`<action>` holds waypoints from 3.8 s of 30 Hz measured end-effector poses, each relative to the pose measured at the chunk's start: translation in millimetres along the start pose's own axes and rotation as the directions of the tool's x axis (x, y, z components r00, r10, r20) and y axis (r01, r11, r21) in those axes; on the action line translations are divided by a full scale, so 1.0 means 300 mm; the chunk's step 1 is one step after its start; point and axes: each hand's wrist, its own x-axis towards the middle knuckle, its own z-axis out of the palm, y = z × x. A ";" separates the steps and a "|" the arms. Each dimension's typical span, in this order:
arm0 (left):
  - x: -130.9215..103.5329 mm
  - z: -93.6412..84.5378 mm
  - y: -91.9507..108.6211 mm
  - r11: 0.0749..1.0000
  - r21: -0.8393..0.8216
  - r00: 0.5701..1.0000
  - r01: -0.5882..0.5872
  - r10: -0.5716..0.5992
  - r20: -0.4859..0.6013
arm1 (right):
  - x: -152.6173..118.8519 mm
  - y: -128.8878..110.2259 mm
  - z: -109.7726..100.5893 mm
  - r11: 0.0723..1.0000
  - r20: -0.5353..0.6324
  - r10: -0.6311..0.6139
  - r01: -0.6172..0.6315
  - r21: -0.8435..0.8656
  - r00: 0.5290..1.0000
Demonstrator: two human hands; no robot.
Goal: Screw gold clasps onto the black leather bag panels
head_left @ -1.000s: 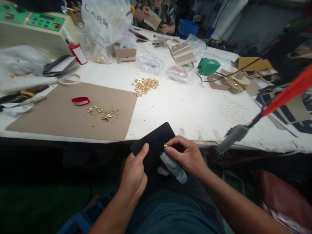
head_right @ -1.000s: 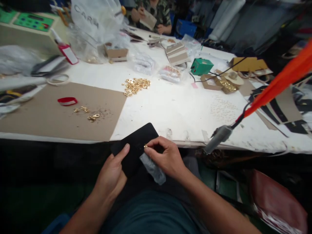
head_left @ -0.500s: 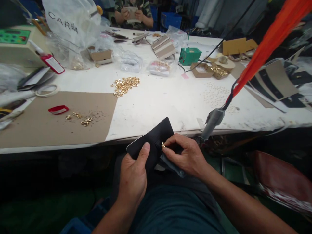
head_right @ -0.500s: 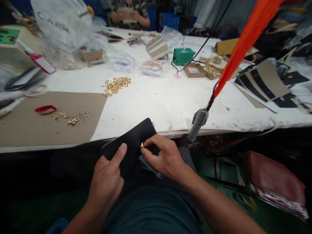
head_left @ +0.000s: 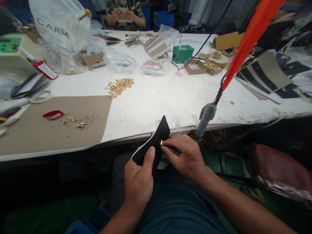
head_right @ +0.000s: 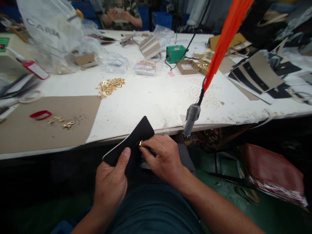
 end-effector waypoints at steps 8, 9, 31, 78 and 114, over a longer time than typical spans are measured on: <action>-0.045 -0.013 0.023 0.994 0.068 0.997 -0.081 0.080 0.026 | -0.007 -0.034 0.000 0.994 -0.157 -0.079 0.065 -0.093 0.985; -0.054 -0.014 0.023 0.994 0.065 0.996 -0.087 0.086 0.028 | -0.007 -0.039 0.000 0.990 -0.165 -0.099 0.080 -0.115 0.981; -0.173 0.015 -0.002 0.911 0.012 0.879 -0.411 0.393 0.271 | -0.121 -0.116 -0.026 0.914 -0.161 0.271 -0.202 0.352 0.949; 0.293 -0.051 0.036 0.987 0.143 0.907 0.067 -0.120 0.403 | 0.128 0.055 -0.019 0.382 0.544 0.566 -0.782 0.493 0.620; 0.536 0.018 -0.068 0.744 0.634 0.958 -0.212 0.030 0.286 | 0.260 0.230 0.190 0.544 0.266 0.808 -0.839 0.006 0.525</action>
